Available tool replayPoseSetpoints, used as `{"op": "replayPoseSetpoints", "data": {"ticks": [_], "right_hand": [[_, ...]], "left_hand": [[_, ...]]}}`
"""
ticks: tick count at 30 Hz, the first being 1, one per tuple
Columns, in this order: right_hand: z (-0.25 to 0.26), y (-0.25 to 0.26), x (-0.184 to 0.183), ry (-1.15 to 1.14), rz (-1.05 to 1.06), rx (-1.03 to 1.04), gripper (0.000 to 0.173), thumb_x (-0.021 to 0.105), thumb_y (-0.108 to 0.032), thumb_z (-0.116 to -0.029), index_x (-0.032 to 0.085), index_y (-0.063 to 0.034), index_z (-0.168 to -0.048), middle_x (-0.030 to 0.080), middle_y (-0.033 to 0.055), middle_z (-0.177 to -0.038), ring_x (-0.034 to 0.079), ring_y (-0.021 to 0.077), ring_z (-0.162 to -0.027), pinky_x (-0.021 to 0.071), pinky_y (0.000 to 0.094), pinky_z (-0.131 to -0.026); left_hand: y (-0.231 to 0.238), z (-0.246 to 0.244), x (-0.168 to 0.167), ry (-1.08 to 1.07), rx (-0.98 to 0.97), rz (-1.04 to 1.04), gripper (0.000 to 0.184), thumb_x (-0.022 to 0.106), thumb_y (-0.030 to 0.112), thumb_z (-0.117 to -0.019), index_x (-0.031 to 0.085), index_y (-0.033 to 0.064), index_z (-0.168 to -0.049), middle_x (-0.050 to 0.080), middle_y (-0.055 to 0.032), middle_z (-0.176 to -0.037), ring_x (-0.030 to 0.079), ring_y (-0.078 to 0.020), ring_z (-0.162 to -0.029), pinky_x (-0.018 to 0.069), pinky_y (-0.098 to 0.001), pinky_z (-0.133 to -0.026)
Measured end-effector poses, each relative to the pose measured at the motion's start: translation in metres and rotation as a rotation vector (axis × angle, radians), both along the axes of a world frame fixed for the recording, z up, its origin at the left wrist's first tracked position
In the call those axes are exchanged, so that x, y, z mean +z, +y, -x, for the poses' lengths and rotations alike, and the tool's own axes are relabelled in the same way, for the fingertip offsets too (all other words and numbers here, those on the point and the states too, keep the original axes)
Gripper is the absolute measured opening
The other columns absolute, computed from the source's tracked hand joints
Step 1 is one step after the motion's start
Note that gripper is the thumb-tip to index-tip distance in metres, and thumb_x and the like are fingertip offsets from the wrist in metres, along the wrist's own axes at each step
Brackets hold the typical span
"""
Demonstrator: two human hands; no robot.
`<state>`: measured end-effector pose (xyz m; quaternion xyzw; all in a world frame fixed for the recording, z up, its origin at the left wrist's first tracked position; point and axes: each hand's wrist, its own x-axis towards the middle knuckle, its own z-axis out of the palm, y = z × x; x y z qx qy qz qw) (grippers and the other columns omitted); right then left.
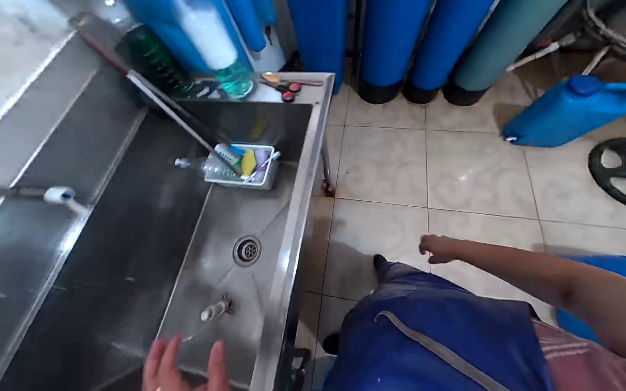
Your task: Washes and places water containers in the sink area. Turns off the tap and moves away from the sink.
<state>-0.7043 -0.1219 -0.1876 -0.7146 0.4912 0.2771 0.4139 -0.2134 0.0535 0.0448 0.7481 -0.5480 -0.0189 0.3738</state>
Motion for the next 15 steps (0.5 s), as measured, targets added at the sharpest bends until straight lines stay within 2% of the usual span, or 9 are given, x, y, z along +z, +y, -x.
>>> {"op": "replayPoseSetpoints", "data": {"ticks": [2, 4, 7, 9, 12, 15], "right_hand": [[0.046, -0.020, 0.003, 0.093, -0.070, -0.071, 0.039, 0.070, -0.018, -0.0966, 0.065, 0.0050, -0.128, 0.053, 0.0365, -0.139, 0.047, 0.0564, -0.131, 0.0376, 0.0741, -0.102], [0.076, -0.055, 0.027, 0.081, -0.032, -0.232, 0.041, 0.065, -0.018, -0.1000, 0.062, 0.0059, -0.132, 0.052, 0.0371, -0.139, 0.047, 0.0553, -0.133, 0.0361, 0.0715, -0.106], [0.108, -0.112, 0.064, -0.044, 0.073, -0.485, 0.041, 0.058, -0.014, -0.1029, 0.057, 0.0082, -0.137, 0.052, 0.0357, -0.140, 0.047, 0.0512, -0.135, 0.0334, 0.0663, -0.112], [0.126, -0.142, 0.084, -0.081, 0.110, -0.627, 0.041, 0.055, -0.013, -0.1042, 0.055, 0.0078, -0.139, 0.052, 0.0330, -0.142, 0.047, 0.0472, -0.137, 0.0325, 0.0615, -0.115], [0.154, -0.168, 0.084, -0.142, 0.181, -0.852, 0.038, 0.056, -0.011, -0.1037, 0.057, 0.0077, -0.137, 0.054, 0.0317, -0.141, 0.050, 0.0460, -0.134, 0.0359, 0.0588, -0.113], [0.186, -0.162, 0.062, -0.161, 0.156, -1.021, 0.040, 0.056, -0.013, -0.1038, 0.056, 0.0087, -0.137, 0.055, 0.0326, -0.139, 0.052, 0.0463, -0.133, 0.0357, 0.0591, -0.113]], "left_hand": [[-0.055, 0.041, 0.000, -0.020, -0.125, -0.126, 0.062, 0.066, 0.027, -0.0913, 0.054, -0.0257, -0.122, 0.040, -0.0501, -0.140, 0.044, -0.0518, -0.136, 0.0398, -0.0482, -0.110], [-0.108, 0.082, -0.004, -0.005, -0.231, -0.169, 0.058, 0.067, 0.022, -0.0881, 0.056, -0.0257, -0.119, 0.040, -0.0513, -0.139, 0.043, -0.0581, -0.134, 0.0375, -0.0531, -0.112], [-0.185, 0.135, -0.009, 0.016, -0.432, -0.158, 0.058, 0.066, 0.026, -0.0892, 0.058, -0.0240, -0.118, 0.043, -0.0505, -0.136, 0.047, -0.0513, -0.130, 0.0432, -0.0475, -0.104], [-0.235, 0.165, -0.009, 0.022, -0.564, -0.175, 0.057, 0.065, 0.026, -0.0893, 0.060, -0.0224, -0.118, 0.045, -0.0491, -0.136, 0.049, -0.0505, -0.130, 0.0437, -0.0471, -0.104], [-0.313, 0.201, -0.005, -0.006, -0.741, -0.195, 0.056, 0.066, 0.027, -0.0886, 0.062, -0.0209, -0.117, 0.049, -0.0461, -0.135, 0.051, -0.0499, -0.130, 0.0424, -0.0459, -0.109], [-0.392, 0.241, -0.008, 0.019, -0.881, -0.215, 0.055, 0.064, 0.026, -0.0887, 0.062, -0.0200, -0.118, 0.052, -0.0432, -0.134, 0.054, -0.0488, -0.128, 0.0457, -0.0501, -0.104]]}}
